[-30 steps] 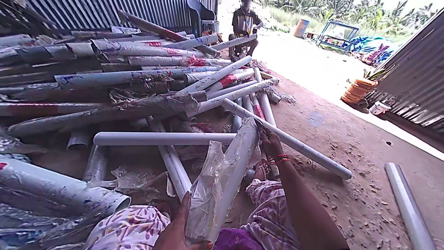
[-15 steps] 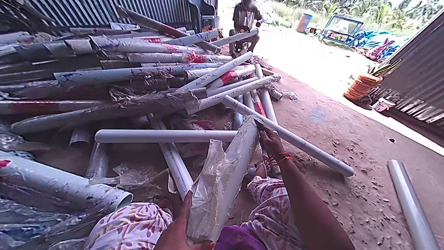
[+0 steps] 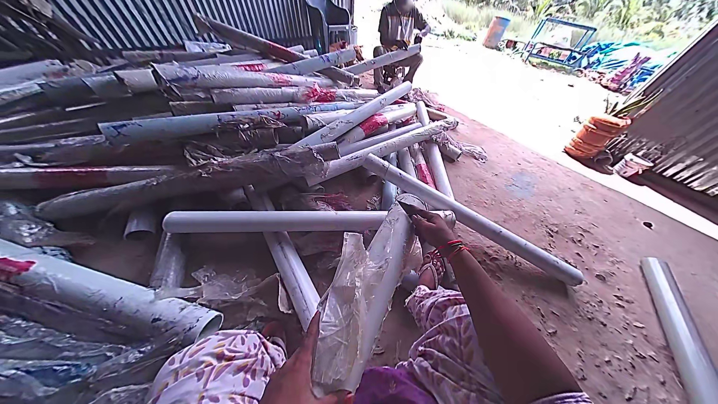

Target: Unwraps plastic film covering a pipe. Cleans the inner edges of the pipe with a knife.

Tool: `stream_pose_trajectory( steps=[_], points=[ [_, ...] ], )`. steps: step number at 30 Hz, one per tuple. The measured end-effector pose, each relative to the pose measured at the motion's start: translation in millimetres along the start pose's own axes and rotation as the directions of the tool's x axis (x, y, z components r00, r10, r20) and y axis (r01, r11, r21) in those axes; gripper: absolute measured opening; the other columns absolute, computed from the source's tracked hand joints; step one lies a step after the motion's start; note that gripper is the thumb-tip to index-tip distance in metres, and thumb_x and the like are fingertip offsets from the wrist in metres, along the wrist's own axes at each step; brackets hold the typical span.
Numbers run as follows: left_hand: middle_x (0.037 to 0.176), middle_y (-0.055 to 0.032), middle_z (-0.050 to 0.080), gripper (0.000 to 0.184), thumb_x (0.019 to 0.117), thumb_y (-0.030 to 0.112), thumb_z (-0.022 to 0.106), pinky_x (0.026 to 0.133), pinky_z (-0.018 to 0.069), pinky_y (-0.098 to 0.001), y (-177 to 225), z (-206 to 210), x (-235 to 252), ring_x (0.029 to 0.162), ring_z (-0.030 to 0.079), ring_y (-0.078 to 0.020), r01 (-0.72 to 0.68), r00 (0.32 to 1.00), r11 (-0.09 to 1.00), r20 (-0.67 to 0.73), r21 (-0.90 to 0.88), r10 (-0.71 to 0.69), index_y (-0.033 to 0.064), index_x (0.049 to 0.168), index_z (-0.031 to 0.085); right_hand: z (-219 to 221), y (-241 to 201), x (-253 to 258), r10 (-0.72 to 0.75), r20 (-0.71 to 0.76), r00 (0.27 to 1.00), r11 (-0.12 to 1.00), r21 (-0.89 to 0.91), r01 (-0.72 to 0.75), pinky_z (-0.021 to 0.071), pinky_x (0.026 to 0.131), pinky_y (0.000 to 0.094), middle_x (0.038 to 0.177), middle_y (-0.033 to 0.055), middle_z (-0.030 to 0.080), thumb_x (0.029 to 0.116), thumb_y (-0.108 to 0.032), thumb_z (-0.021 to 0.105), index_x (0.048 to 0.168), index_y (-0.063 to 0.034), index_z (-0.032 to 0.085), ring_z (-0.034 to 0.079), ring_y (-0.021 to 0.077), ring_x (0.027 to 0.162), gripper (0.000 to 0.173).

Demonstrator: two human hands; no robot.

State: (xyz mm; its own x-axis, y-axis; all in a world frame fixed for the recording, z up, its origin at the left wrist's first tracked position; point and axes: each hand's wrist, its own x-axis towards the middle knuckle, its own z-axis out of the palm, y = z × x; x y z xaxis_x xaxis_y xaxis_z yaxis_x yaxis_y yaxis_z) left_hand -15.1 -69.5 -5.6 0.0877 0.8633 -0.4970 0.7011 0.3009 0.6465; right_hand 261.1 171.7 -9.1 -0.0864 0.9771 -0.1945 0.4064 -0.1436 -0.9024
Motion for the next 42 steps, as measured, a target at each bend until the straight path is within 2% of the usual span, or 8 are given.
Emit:
stream_pose_trajectory(
  steps=[4, 11, 14, 20, 30, 36, 38, 42],
  points=[
    [0.14, -0.0397, 0.053, 0.131, 0.0767, 0.044, 0.089, 0.103, 0.0429, -0.0693, 3, 0, 3, 0.12, 0.059, -0.0567, 0.006, 1.0, 0.999, 0.002, -0.034, -0.006, -0.0034, 0.163, 0.002, 10, -2, -6, 0.057, -0.18, 0.982, 0.939, 0.344, 0.009, 0.0432, 0.049, 0.023, 0.085, 0.0093, 0.059, 0.1111, -0.011, 0.042, 0.152, 0.001, 0.04, 0.05, 0.008, 0.053, 0.042],
    [0.143, -0.0404, 0.049, 0.131, 0.078, 0.042, 0.088, 0.106, 0.0416, -0.0674, 1, 0, 5, 0.124, 0.057, -0.0558, -0.019, 0.999, 0.999, 0.031, -0.047, 0.021, -0.004, 0.163, 0.0, 9, 0, -10, 0.105, -0.23, 0.968, 0.993, 0.071, -0.091, 0.0454, 0.056, 0.03, 0.104, 0.0165, 0.064, 0.1099, -0.014, 0.048, 0.151, -0.0075, 0.047, 0.053, 0.0136, 0.062, 0.042],
    [0.143, -0.0408, 0.049, 0.132, 0.0754, 0.043, 0.089, 0.105, 0.0437, -0.0666, -2, 2, 4, 0.121, 0.059, -0.0553, -0.045, 0.999, 0.998, 0.018, -0.052, 0.046, -0.0051, 0.163, 0.003, 8, 7, -12, 0.09, -0.244, 0.966, 0.995, -0.019, -0.098, 0.0471, 0.057, 0.0307, 0.091, 0.014, 0.064, 0.1098, -0.017, 0.048, 0.152, -0.0082, 0.047, 0.054, 0.0139, 0.059, 0.043],
    [0.136, -0.0385, 0.056, 0.131, 0.0737, 0.043, 0.09, 0.102, 0.0451, -0.0672, -2, 2, 2, 0.117, 0.062, -0.0547, -0.073, 0.997, 0.997, 0.024, 0.021, 0.073, -0.0043, 0.163, 0.007, 4, 7, -11, 0.069, -0.204, 0.976, 0.997, 0.059, -0.058, 0.0436, 0.05, 0.0257, 0.082, 0.0103, 0.062, 0.1085, -0.012, 0.05, 0.147, -0.0045, 0.052, 0.05, 0.0097, 0.052, 0.04],
    [0.132, -0.0387, 0.059, 0.124, 0.075, 0.042, 0.089, 0.101, 0.0444, -0.0691, -2, 0, 1, 0.116, 0.062, -0.056, -0.094, 0.996, 0.994, 0.011, 0.061, 0.093, -0.0091, 0.16, 0.016, 1, 4, -4, 0.099, -0.102, 0.99, 0.994, 0.05, -0.094, 0.0425, 0.049, 0.0252, 0.085, 0.0108, 0.062, 0.1089, -0.013, 0.05, 0.149, -0.0053, 0.051, 0.05, 0.01, 0.053, 0.04],
    [0.132, -0.0382, 0.059, 0.124, 0.0754, 0.044, 0.088, 0.101, 0.0448, -0.0682, 1, 5, 7, 0.117, 0.061, -0.0555, -0.049, 0.998, 0.994, 0.035, 0.098, 0.046, -0.0074, 0.161, 0.015, 5, 10, 10, 0.146, -0.044, 0.988, 0.982, -0.117, -0.15, 0.0478, 0.061, 0.0311, 0.116, 0.0168, 0.064, 0.1087, -0.016, 0.051, 0.148, -0.0115, 0.053, 0.056, 0.0149, 0.068, 0.04],
    [0.136, -0.0373, 0.057, 0.125, 0.0761, 0.046, 0.088, 0.102, 0.0443, -0.0674, 2, 4, 12, 0.12, 0.06, -0.0541, 0.002, 0.998, 0.996, 0.059, 0.094, -0.008, -0.004, 0.163, 0.013, 8, 18, 13, 0.15, -0.036, 0.988, 0.987, -0.054, -0.152, 0.046, 0.058, 0.0298, 0.113, 0.016, 0.065, 0.109, -0.017, 0.052, 0.15, -0.0116, 0.052, 0.054, 0.0136, 0.065, 0.041],
    [0.138, -0.0369, 0.056, 0.124, 0.077, 0.045, 0.088, 0.105, 0.0429, -0.0664, 0, 6, 17, 0.124, 0.059, -0.0532, 0.01, 0.998, 0.999, 0.068, 0.045, -0.013, -0.0032, 0.163, 0.013, 2, 18, 10, 0.048, -0.132, 0.99, 0.996, 0.08, -0.037, 0.0413, 0.05, 0.0242, 0.076, 0.0069, 0.056, 0.111, -0.016, 0.045, 0.152, -0.0033, 0.043, 0.046, 0.0085, 0.051, 0.043]
  ],
)
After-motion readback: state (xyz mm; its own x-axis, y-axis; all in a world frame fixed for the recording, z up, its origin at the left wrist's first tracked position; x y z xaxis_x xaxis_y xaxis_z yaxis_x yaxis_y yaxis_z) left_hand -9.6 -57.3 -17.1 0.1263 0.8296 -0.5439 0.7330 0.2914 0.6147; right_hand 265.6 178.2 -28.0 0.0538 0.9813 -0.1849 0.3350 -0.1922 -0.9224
